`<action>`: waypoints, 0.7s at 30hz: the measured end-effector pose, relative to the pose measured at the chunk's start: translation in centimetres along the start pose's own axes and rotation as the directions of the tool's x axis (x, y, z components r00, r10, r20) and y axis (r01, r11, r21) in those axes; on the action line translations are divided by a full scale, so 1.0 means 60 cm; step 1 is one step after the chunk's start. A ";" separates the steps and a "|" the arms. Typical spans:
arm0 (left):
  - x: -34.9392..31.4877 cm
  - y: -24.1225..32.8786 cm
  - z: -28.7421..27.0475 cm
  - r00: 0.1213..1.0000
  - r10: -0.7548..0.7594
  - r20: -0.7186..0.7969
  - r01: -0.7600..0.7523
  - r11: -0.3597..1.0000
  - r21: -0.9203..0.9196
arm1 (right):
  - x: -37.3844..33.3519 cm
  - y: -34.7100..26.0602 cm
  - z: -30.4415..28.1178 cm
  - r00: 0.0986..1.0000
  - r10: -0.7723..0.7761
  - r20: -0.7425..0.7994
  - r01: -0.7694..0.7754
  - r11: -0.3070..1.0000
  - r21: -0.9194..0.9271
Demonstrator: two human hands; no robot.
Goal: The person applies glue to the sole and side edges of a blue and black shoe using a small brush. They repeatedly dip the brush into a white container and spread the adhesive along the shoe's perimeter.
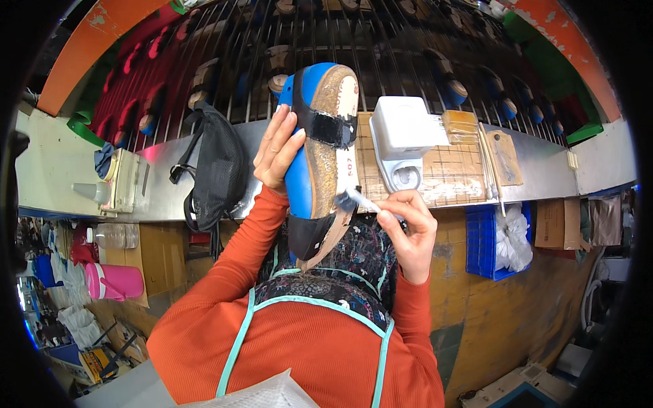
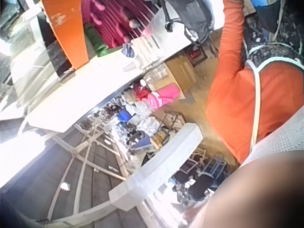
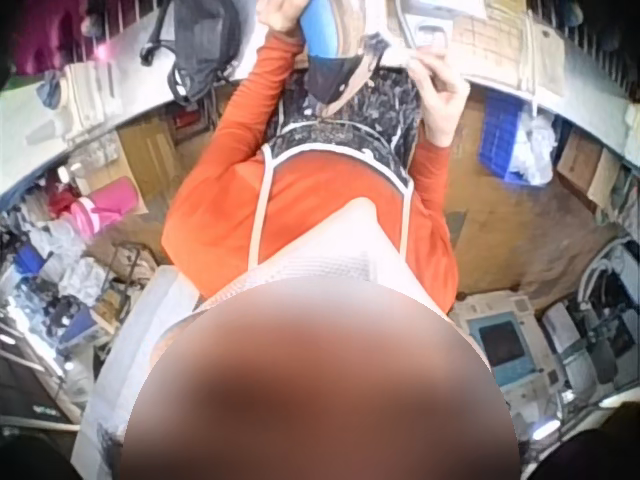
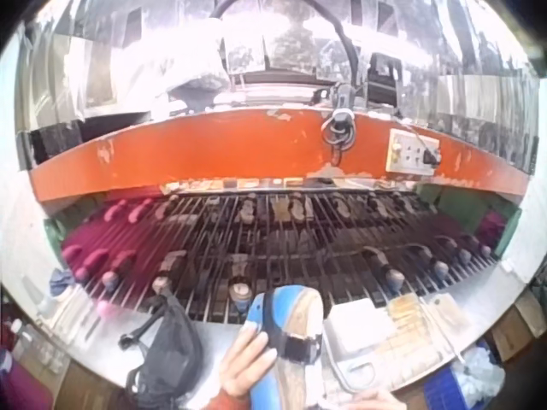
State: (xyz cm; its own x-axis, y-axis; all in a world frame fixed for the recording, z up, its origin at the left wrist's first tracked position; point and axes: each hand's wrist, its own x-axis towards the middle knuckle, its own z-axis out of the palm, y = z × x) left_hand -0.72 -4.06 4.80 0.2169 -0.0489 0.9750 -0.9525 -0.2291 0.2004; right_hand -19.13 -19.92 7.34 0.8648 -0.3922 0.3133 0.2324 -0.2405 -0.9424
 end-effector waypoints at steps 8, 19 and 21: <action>-0.014 -0.010 -0.009 0.995 0.009 0.097 -0.013 0.999 0.043 | 0.011 -0.004 0.030 0.984 -0.121 -0.128 0.083 0.960 -0.267; -0.012 -0.010 -0.030 0.970 0.063 0.236 -0.086 0.992 0.088 | 0.034 -0.007 0.054 0.906 -0.392 -0.160 0.174 0.690 -0.703; -0.011 -0.009 -0.030 0.969 0.066 0.238 -0.091 0.991 0.095 | 0.031 -0.008 0.058 0.880 -0.451 -0.151 0.176 0.604 -0.777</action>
State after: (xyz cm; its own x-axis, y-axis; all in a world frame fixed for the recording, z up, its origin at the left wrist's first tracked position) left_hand -0.71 -2.15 4.22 0.1979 -0.2942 0.9350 -0.9438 -0.3148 0.1007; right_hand -16.10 -17.46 7.99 0.5893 -0.3705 0.7180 -0.0532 -0.9045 -0.4231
